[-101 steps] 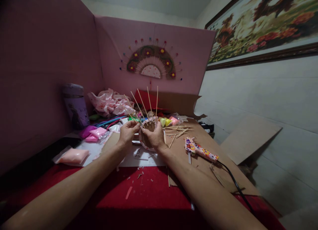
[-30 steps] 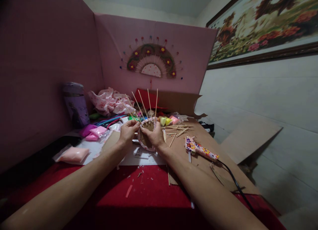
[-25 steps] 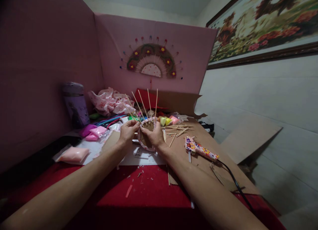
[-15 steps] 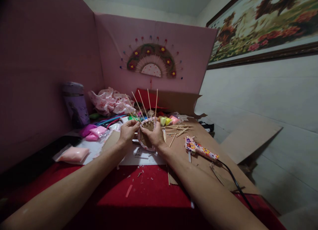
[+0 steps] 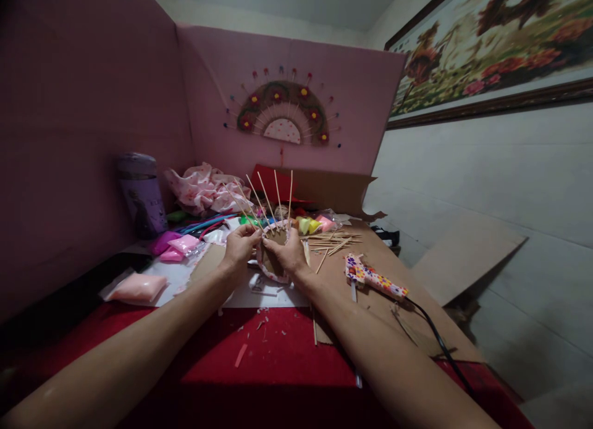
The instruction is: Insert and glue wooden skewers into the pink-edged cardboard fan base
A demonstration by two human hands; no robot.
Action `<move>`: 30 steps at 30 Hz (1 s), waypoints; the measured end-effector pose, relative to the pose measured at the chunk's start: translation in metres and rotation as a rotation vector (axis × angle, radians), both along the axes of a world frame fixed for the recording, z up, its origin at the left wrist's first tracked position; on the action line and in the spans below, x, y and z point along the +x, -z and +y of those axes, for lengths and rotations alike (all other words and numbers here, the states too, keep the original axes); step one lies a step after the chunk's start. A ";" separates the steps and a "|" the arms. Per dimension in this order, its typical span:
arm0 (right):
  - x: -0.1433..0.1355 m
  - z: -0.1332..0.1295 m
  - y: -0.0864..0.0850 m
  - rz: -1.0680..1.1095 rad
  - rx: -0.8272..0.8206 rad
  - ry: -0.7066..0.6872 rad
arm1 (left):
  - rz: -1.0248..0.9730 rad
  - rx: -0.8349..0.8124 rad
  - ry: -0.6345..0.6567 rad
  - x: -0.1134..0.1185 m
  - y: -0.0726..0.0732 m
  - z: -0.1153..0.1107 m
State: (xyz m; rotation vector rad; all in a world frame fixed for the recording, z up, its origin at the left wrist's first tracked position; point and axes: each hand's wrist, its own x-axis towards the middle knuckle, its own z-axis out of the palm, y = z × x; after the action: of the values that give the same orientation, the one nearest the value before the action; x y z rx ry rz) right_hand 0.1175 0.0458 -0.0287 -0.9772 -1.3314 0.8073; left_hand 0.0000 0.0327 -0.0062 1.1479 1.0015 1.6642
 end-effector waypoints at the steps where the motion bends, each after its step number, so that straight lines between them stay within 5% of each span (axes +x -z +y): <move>1: 0.000 0.000 0.000 -0.003 -0.003 -0.003 | -0.003 -0.001 0.002 0.000 0.000 0.000; 30: 0.004 0.007 0.004 -0.050 -0.031 -0.075 | 0.056 -0.022 -0.055 -0.001 0.001 0.003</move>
State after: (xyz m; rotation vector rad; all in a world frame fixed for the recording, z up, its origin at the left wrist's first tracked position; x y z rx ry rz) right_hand 0.1218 0.0530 -0.0330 -0.9819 -1.4096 0.8675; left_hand -0.0011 0.0352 -0.0076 1.1673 1.0922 1.6679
